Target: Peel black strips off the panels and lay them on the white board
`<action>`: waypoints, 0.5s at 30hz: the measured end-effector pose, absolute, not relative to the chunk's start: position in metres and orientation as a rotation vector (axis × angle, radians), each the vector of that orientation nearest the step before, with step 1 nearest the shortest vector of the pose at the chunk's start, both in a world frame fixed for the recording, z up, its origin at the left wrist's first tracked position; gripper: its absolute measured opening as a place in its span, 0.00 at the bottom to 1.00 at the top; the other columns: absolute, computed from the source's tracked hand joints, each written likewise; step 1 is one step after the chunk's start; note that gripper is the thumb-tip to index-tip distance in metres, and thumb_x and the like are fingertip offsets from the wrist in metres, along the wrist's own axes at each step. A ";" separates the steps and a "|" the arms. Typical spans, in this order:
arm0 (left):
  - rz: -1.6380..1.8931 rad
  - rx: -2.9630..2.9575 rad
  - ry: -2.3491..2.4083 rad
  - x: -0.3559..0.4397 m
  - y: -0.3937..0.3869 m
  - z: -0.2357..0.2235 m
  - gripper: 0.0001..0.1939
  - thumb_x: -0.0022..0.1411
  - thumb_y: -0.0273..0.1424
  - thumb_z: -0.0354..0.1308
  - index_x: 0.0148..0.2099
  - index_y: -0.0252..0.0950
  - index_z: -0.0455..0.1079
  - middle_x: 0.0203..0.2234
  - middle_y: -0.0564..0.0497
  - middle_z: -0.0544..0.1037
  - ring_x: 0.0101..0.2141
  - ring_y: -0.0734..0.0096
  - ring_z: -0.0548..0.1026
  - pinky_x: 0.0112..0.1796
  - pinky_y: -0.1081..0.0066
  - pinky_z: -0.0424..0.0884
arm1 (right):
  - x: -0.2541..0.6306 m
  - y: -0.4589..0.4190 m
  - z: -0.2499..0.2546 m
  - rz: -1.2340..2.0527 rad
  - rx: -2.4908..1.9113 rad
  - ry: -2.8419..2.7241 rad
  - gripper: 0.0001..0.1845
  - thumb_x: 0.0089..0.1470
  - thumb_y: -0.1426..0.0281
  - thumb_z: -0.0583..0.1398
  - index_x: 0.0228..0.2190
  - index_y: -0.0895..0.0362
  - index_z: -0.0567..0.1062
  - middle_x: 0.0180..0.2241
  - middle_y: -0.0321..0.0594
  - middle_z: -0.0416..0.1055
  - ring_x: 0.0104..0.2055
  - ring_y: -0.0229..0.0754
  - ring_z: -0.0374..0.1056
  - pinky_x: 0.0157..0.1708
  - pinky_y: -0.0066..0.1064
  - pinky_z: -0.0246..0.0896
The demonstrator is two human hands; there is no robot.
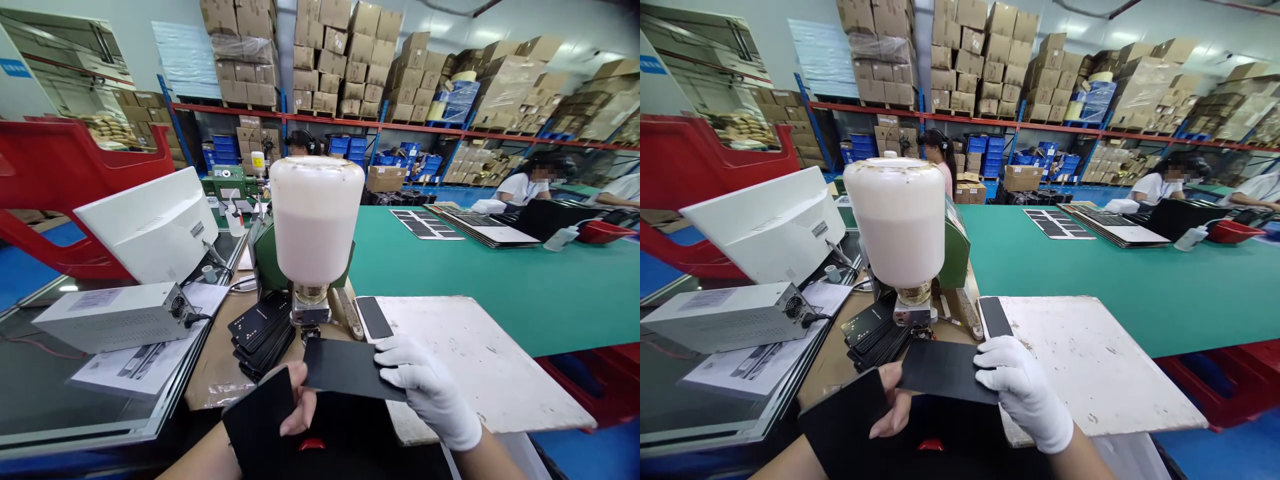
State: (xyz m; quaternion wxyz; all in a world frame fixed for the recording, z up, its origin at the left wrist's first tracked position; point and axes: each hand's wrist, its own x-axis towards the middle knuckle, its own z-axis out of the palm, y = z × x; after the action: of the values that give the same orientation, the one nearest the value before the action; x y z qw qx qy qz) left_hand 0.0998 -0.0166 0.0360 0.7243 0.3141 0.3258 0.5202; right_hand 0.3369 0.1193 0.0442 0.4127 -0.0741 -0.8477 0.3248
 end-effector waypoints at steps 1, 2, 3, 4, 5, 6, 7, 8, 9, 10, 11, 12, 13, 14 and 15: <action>1.186 0.705 0.790 0.103 -0.015 0.044 0.17 0.60 0.41 0.52 0.31 0.30 0.69 0.10 0.54 0.67 0.09 0.83 0.53 0.14 0.77 0.47 | 0.337 0.120 0.043 0.796 -0.232 -2.103 0.20 0.50 0.81 0.59 0.38 0.43 0.77 0.43 0.36 0.73 0.51 0.48 0.64 0.50 0.48 0.59; 1.210 0.724 0.863 0.107 -0.012 0.050 0.14 0.60 0.39 0.54 0.33 0.30 0.68 0.11 0.54 0.69 0.09 0.84 0.53 0.14 0.78 0.45 | 0.337 0.122 0.043 0.819 -0.331 -2.039 0.19 0.49 0.79 0.60 0.38 0.43 0.77 0.47 0.36 0.71 0.53 0.48 0.63 0.51 0.47 0.58; 1.224 0.744 0.929 0.110 -0.009 0.056 0.13 0.59 0.38 0.55 0.35 0.30 0.67 0.12 0.53 0.71 0.09 0.84 0.53 0.14 0.78 0.44 | 0.337 0.123 0.043 0.891 -0.476 -1.934 0.17 0.50 0.76 0.61 0.40 0.44 0.76 0.49 0.37 0.69 0.54 0.47 0.62 0.51 0.45 0.59; 1.222 0.758 0.975 0.112 -0.006 0.060 0.13 0.58 0.37 0.55 0.36 0.30 0.66 0.13 0.52 0.72 0.09 0.84 0.54 0.13 0.78 0.43 | 0.336 0.124 0.045 1.015 -0.633 -1.793 0.17 0.51 0.73 0.61 0.43 0.45 0.74 0.50 0.38 0.69 0.53 0.47 0.63 0.50 0.42 0.61; 1.213 0.764 0.996 0.114 -0.003 0.063 0.13 0.58 0.38 0.55 0.36 0.31 0.66 0.13 0.52 0.73 0.08 0.84 0.54 0.13 0.78 0.43 | 0.336 0.125 0.046 1.180 -0.756 -1.640 0.18 0.52 0.70 0.61 0.46 0.46 0.71 0.47 0.40 0.71 0.48 0.45 0.67 0.45 0.39 0.65; 1.209 0.767 1.012 0.116 0.000 0.064 0.13 0.57 0.38 0.55 0.36 0.31 0.65 0.14 0.51 0.74 0.08 0.83 0.55 0.12 0.78 0.44 | 0.336 0.126 0.048 1.376 -0.827 -1.499 0.18 0.54 0.66 0.59 0.48 0.49 0.69 0.41 0.41 0.74 0.40 0.43 0.71 0.38 0.35 0.67; 1.217 0.767 1.030 0.117 0.003 0.064 0.12 0.57 0.38 0.54 0.35 0.32 0.64 0.14 0.51 0.74 0.08 0.83 0.55 0.12 0.78 0.44 | 0.335 0.126 0.051 1.586 -0.847 -1.391 0.18 0.56 0.62 0.56 0.48 0.52 0.69 0.31 0.40 0.75 0.29 0.39 0.71 0.29 0.31 0.67; 1.230 0.766 1.047 0.119 0.005 0.064 0.12 0.57 0.37 0.54 0.35 0.32 0.64 0.14 0.51 0.74 0.08 0.83 0.55 0.12 0.78 0.45 | 0.333 0.126 0.053 1.788 -0.832 -1.315 0.17 0.57 0.59 0.53 0.44 0.55 0.71 0.22 0.37 0.72 0.20 0.36 0.67 0.21 0.27 0.63; 1.243 0.762 1.062 0.120 0.006 0.064 0.11 0.58 0.37 0.53 0.34 0.33 0.63 0.14 0.52 0.74 0.08 0.83 0.55 0.12 0.79 0.45 | 0.331 0.125 0.054 1.951 -0.810 -1.265 0.17 0.58 0.58 0.52 0.38 0.57 0.72 0.15 0.34 0.67 0.13 0.33 0.61 0.15 0.25 0.56; 1.254 0.759 1.073 0.121 0.006 0.064 0.11 0.58 0.37 0.53 0.35 0.33 0.63 0.13 0.53 0.73 0.08 0.83 0.55 0.13 0.79 0.44 | 0.327 0.124 0.055 2.063 -0.802 -1.237 0.17 0.58 0.57 0.52 0.32 0.58 0.72 0.12 0.32 0.63 0.10 0.31 0.56 0.11 0.23 0.50; 1.263 0.756 1.082 0.120 0.004 0.065 0.10 0.58 0.37 0.52 0.35 0.33 0.64 0.13 0.54 0.72 0.09 0.83 0.54 0.13 0.79 0.44 | 0.323 0.122 0.056 2.120 -0.814 -1.219 0.16 0.57 0.58 0.54 0.28 0.58 0.70 0.10 0.30 0.60 0.08 0.30 0.52 0.09 0.22 0.45; 1.270 0.753 1.091 0.119 0.001 0.067 0.10 0.58 0.37 0.52 0.36 0.33 0.64 0.13 0.54 0.72 0.09 0.83 0.54 0.13 0.79 0.44 | 0.317 0.120 0.056 2.134 -0.834 -1.211 0.15 0.55 0.59 0.56 0.25 0.57 0.67 0.10 0.29 0.59 0.07 0.29 0.51 0.09 0.21 0.42; 1.282 0.752 1.106 0.117 -0.004 0.069 0.10 0.58 0.37 0.52 0.36 0.34 0.64 0.13 0.55 0.72 0.09 0.83 0.54 0.13 0.79 0.44 | 0.310 0.117 0.056 2.123 -0.849 -1.217 0.15 0.54 0.60 0.58 0.23 0.57 0.65 0.10 0.28 0.60 0.07 0.28 0.51 0.08 0.21 0.41; 1.312 0.749 1.134 0.113 -0.009 0.071 0.10 0.58 0.37 0.52 0.35 0.34 0.64 0.13 0.55 0.71 0.09 0.83 0.54 0.13 0.78 0.45 | 0.301 0.114 0.056 2.109 -0.851 -1.231 0.16 0.53 0.61 0.60 0.22 0.57 0.64 0.11 0.28 0.60 0.07 0.28 0.51 0.08 0.21 0.40; 1.349 0.742 1.170 0.107 -0.017 0.074 0.10 0.58 0.37 0.52 0.32 0.34 0.65 0.12 0.55 0.70 0.09 0.83 0.54 0.14 0.78 0.45 | 0.291 0.111 0.057 2.107 -0.839 -1.246 0.16 0.52 0.60 0.60 0.22 0.57 0.63 0.12 0.27 0.60 0.07 0.28 0.51 0.08 0.21 0.39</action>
State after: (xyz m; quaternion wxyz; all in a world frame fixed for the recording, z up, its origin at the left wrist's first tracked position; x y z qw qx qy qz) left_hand 0.1072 -0.0166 0.0738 0.5679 0.3159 0.4979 0.5742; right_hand 0.2912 0.1106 0.0566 0.2735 -0.3119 -0.4631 0.7832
